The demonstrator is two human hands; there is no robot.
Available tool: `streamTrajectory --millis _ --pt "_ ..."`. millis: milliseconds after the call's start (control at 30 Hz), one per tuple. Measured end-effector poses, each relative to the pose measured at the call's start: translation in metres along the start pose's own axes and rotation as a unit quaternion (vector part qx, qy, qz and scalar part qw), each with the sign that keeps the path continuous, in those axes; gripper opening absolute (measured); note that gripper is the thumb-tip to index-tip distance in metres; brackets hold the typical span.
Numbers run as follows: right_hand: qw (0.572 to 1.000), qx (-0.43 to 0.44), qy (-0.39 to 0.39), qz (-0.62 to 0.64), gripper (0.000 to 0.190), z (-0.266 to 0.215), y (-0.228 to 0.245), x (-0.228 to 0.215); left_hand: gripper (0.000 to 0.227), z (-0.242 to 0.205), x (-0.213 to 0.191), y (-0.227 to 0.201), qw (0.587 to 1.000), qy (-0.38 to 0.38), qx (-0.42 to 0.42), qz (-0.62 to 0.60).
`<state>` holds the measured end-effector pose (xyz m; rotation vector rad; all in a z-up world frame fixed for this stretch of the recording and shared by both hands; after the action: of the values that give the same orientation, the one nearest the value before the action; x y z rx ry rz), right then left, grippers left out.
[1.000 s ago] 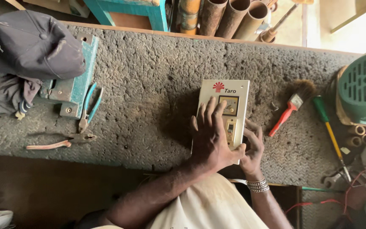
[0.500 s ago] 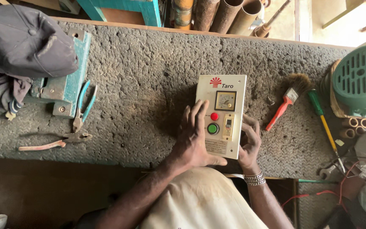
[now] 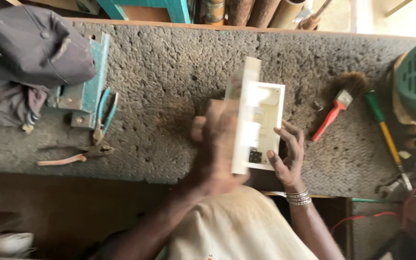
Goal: The person opens a small white electrical control box, removes a cylindrical component, and uses a screwdriver to adjust internal wiring. They then connect red and green wires to the box and a nearby power strip.
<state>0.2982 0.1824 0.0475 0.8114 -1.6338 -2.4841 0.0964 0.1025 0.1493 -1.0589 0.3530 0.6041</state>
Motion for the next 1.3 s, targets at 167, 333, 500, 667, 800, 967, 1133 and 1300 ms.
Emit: streamTrajectory --millis 167,333,500,667,800,967,1133,1300 --pt "1.000 -0.001 0.000 -0.017 0.063 0.000 0.003 0.002 0.089 -0.048 -0.058 0.063 0.894 -0.083 -0.201 -0.391" --pt "1.000 -0.004 0.007 -0.009 0.063 0.001 0.000 0.003 0.073 -0.082 -0.052 0.110 0.811 -0.095 -0.358 -0.452" --pt "1.000 0.002 0.000 -0.011 0.063 -0.001 -0.004 0.005 0.054 -0.093 -0.042 0.119 0.759 -0.069 -0.401 -0.509" --pt "1.000 0.004 0.000 -0.008 0.062 -0.002 -0.007 0.004 0.050 -0.094 -0.037 0.119 0.751 -0.057 -0.424 -0.504" --pt "1.000 0.008 0.003 -0.004 0.061 -0.001 -0.007 0.004 0.054 -0.098 -0.036 0.124 0.743 -0.082 -0.435 -0.502" --pt "1.000 0.010 0.001 0.013 0.060 -0.001 -0.006 0.004 0.048 -0.107 -0.030 0.134 0.805 -0.148 -0.425 -0.387" --pt "1.000 0.013 0.002 0.014 0.059 -0.001 -0.006 0.004 0.042 -0.116 -0.025 0.143 0.820 -0.142 -0.440 -0.337" --pt "1.000 0.014 0.000 0.021 0.060 -0.001 -0.006 0.004 0.048 -0.123 -0.017 0.151 0.806 -0.150 -0.469 -0.330"
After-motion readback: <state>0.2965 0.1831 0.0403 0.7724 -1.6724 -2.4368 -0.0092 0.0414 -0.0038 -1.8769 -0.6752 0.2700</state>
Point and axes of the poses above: each hand's wrist, its own z-axis towards the middle knuckle, its own x-axis out of the palm, y = z × x, the point moved 6 cm from there along z, towards the middle knuckle, and after that the axes turned 6 degrees about y, right-handed, at the moved point
